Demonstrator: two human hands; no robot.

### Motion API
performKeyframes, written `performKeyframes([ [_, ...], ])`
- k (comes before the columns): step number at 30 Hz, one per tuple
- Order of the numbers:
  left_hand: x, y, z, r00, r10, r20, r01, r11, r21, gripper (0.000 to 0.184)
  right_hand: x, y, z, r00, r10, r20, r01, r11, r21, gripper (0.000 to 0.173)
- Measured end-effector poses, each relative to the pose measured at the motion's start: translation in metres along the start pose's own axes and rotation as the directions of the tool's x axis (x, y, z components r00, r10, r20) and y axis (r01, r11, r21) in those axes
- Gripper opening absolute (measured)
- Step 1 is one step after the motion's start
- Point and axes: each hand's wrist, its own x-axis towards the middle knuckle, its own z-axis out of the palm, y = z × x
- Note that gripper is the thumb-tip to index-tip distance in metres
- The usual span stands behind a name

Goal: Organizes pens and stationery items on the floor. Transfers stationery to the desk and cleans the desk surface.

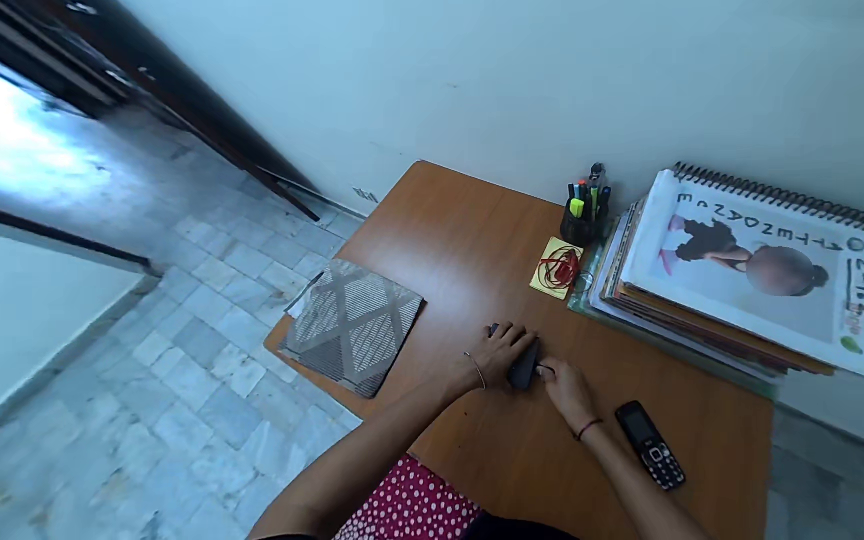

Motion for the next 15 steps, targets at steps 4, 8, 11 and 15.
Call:
performKeyframes([
  [4, -0.011, 0.004, 0.006, 0.999, 0.051, -0.009, -0.052, 0.997, -0.054, 0.109, -0.013, 0.019, 0.008, 0.998, -0.007, -0.065, 0.019, 0.984, 0.174, 0.026],
  [8, -0.027, 0.011, 0.014, 0.995, 0.08, -0.051, -0.088, 0.982, -0.167, 0.109, -0.036, 0.022, 0.009, 0.995, 0.001, -0.097, 0.028, 0.956, 0.293, 0.024],
  [11, -0.041, 0.018, 0.017, 0.99, 0.118, -0.081, -0.133, 0.97, -0.203, 0.11, -0.055, 0.024, 0.004, 0.993, -0.059, -0.098, 0.087, 0.944, 0.318, 0.023],
  [15, -0.051, 0.021, 0.024, 0.975, 0.164, -0.151, -0.188, 0.968, -0.167, 0.109, -0.075, 0.024, -0.006, 0.979, -0.157, -0.131, 0.187, 0.947, 0.26, 0.023],
])
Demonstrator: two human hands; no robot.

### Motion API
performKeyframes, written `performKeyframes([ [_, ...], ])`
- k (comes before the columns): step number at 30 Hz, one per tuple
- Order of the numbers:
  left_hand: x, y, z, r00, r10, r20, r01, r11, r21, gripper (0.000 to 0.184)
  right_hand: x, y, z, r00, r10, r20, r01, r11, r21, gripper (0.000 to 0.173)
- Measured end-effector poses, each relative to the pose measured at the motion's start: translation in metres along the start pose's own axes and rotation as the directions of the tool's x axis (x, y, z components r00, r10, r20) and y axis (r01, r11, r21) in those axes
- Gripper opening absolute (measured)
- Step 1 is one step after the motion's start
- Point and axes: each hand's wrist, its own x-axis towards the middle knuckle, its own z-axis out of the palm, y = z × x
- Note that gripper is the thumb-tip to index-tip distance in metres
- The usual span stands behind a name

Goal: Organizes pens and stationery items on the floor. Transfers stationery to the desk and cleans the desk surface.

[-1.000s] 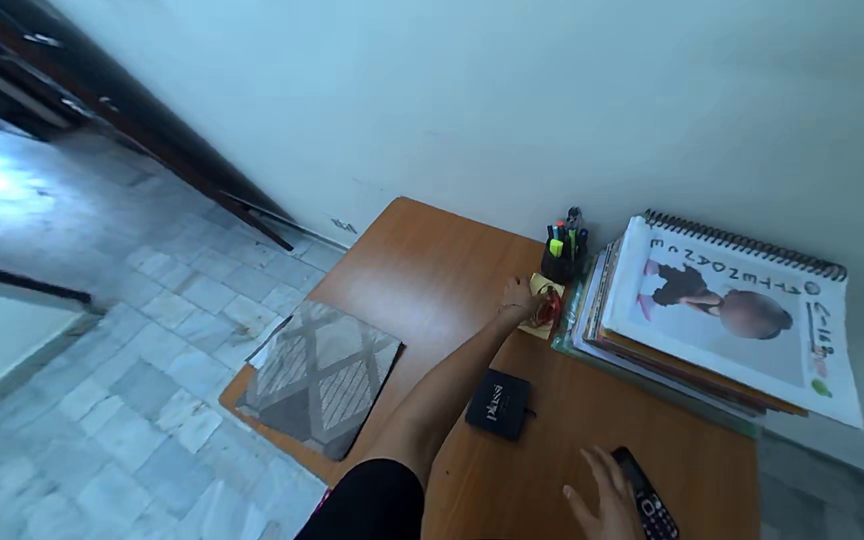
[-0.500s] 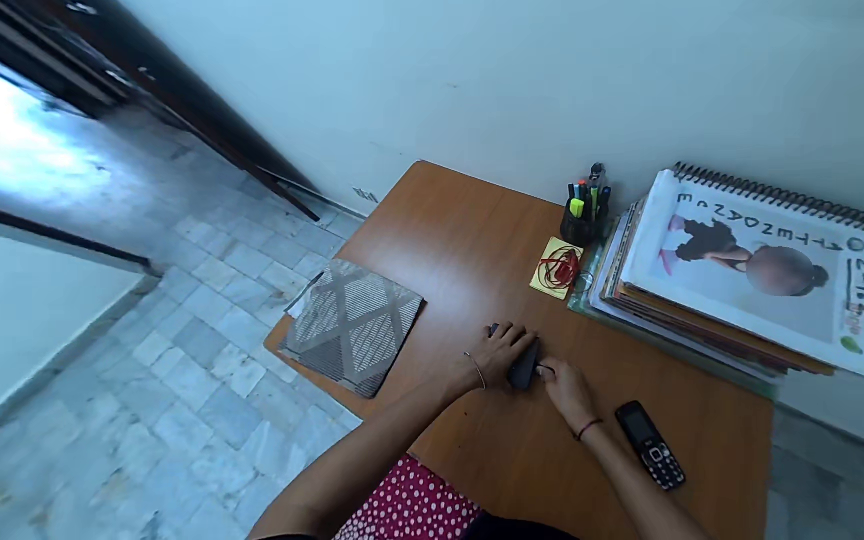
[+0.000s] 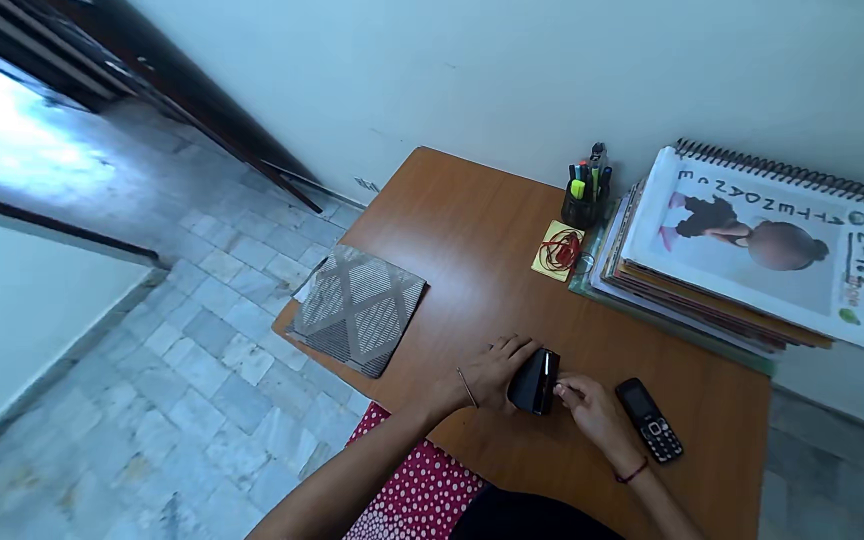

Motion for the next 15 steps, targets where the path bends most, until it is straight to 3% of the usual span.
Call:
performKeyframes([
  [15, -0.005, 0.006, -0.011, 1.0, 0.026, 0.006, -0.026, 0.999, 0.029, 0.107, -0.02, 0.009, -0.007, 0.998, 0.051, -0.036, -0.038, 0.957, 0.289, 0.02],
])
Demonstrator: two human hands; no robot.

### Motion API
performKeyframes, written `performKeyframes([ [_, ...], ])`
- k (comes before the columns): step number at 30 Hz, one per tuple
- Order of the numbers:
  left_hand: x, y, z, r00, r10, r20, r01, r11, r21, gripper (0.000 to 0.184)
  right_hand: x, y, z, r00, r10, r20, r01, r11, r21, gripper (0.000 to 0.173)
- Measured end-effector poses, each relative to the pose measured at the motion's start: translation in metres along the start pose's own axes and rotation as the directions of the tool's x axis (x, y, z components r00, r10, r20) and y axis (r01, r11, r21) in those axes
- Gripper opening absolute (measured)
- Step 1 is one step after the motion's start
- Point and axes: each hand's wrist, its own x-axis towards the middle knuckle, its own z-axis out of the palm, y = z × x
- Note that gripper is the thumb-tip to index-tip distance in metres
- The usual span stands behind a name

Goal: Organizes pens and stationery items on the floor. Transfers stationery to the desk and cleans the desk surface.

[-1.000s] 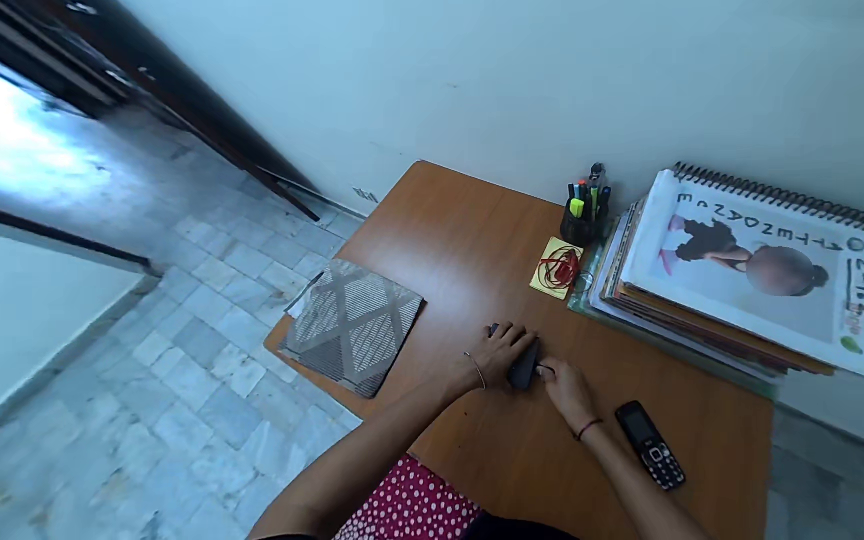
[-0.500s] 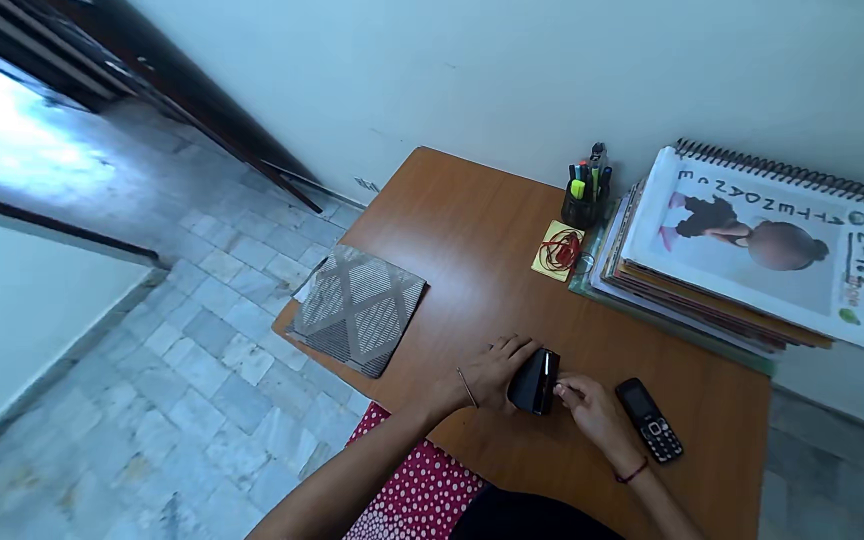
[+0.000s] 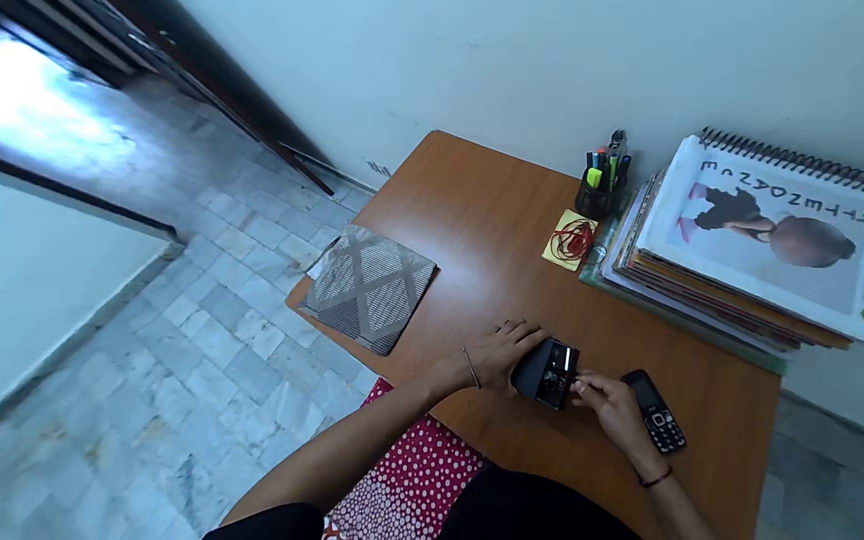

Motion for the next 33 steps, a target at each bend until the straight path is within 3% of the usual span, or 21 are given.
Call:
performKeyframes([
  [33, -0.024, 0.01, -0.032, 0.993, 0.065, -0.099, -0.058, 0.996, 0.075, 0.109, -0.014, -0.008, -0.016, 0.998, -0.061, 0.012, 0.057, 0.976, 0.211, 0.022],
])
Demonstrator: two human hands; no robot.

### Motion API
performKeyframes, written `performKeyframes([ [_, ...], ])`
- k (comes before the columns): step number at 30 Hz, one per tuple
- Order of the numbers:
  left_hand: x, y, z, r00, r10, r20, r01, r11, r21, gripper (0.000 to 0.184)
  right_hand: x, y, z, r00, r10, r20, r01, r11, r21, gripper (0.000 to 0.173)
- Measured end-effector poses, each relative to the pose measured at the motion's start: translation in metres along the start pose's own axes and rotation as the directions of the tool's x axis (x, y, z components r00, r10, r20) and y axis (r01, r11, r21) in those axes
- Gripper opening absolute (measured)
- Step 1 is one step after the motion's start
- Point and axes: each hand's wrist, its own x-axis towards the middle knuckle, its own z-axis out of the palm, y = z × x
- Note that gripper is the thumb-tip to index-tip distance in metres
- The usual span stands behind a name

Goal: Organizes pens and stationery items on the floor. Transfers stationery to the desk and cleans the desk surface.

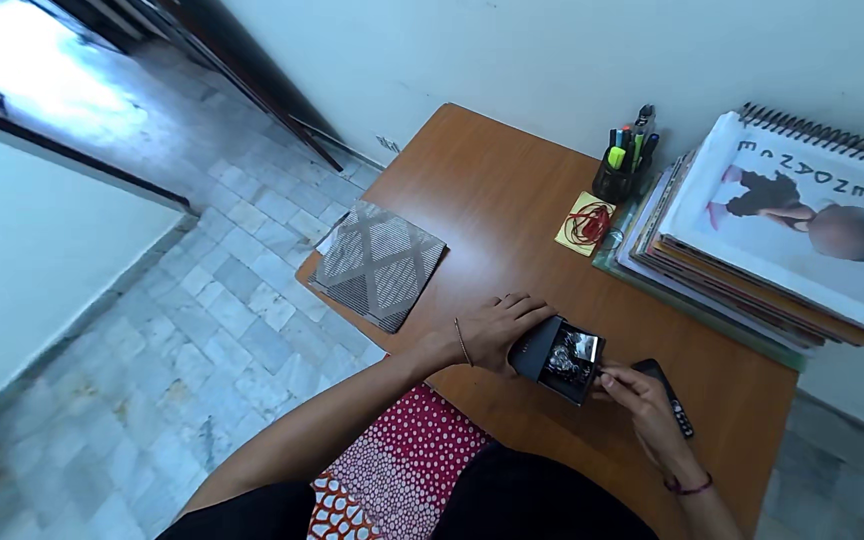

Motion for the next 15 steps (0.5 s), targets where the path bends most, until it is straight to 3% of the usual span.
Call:
performKeyframes([
  [8, -0.002, 0.005, -0.005, 0.998, 0.044, -0.048, -0.043, 0.999, 0.025, 0.108, -0.002, 0.001, -0.002, 1.0, -0.014, 0.006, 0.013, 0.999, 0.047, 0.023],
  [15, -0.01, 0.029, -0.032, 0.997, 0.052, -0.061, -0.05, 0.998, 0.029, 0.109, -0.004, -0.004, -0.013, 0.998, -0.044, 0.051, 0.034, 0.981, 0.192, 0.021],
])
